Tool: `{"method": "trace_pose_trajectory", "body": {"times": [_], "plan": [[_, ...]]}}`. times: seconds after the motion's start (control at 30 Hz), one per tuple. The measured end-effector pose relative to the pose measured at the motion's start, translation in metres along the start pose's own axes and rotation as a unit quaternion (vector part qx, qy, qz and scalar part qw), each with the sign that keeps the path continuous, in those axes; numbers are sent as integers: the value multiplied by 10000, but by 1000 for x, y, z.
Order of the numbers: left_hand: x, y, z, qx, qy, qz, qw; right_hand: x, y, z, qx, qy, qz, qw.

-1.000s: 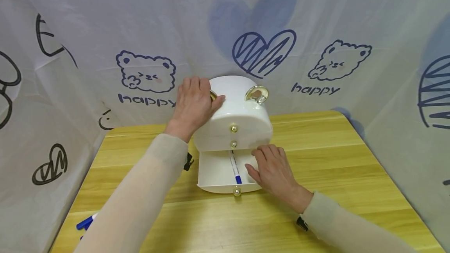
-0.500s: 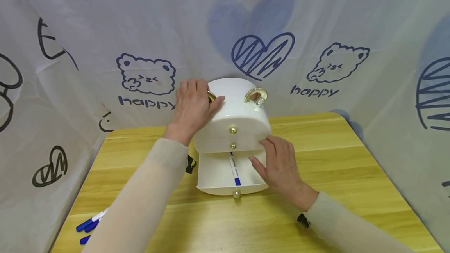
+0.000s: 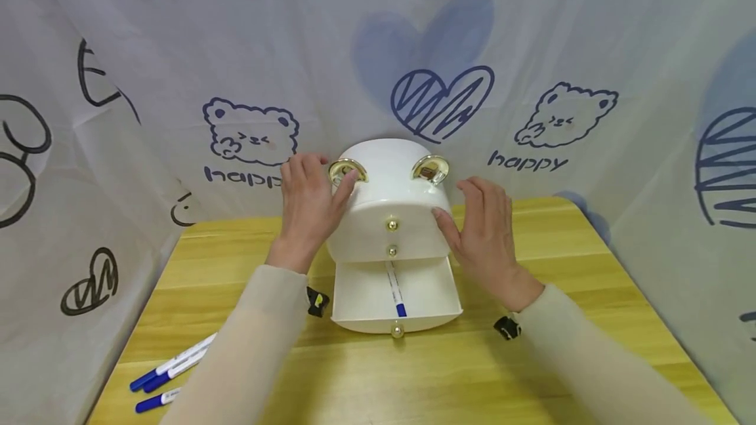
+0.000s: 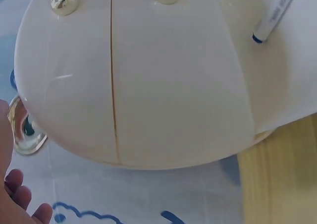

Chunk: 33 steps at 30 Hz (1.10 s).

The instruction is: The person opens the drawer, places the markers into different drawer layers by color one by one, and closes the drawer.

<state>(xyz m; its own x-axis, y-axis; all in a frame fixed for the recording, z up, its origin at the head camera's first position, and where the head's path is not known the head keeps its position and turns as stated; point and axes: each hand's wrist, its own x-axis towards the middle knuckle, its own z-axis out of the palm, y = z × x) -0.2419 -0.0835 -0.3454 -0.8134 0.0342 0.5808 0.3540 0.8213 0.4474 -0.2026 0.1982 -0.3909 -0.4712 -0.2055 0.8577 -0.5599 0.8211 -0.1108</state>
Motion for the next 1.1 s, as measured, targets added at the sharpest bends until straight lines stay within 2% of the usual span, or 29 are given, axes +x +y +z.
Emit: {"method": "trace_pose_trajectory", "body": {"times": [0.17,0.33,0.53,0.67,0.83,1.1], "plan": [[-16,-12,-4,-205,137,-239,9994,27,10,2,-18,-263,162,9995],[-36,-26,-6,-178,53,-495,9986,45,16,10,112,-561,283,9980],[-63,-44,-8,-88,-439,-1011,9939,65,18,23,224,-982,523,9935],[-82,-58,-9,6,-867,-1117,9900,74,15,33,281,-1296,716,9886],[-103,-69,-9,112,-1337,-1234,9832,78,11,39,256,-1405,769,9868],[-125,-77,-6,108,-1518,-1474,9773,78,9,42,257,-1481,816,9853]]}}
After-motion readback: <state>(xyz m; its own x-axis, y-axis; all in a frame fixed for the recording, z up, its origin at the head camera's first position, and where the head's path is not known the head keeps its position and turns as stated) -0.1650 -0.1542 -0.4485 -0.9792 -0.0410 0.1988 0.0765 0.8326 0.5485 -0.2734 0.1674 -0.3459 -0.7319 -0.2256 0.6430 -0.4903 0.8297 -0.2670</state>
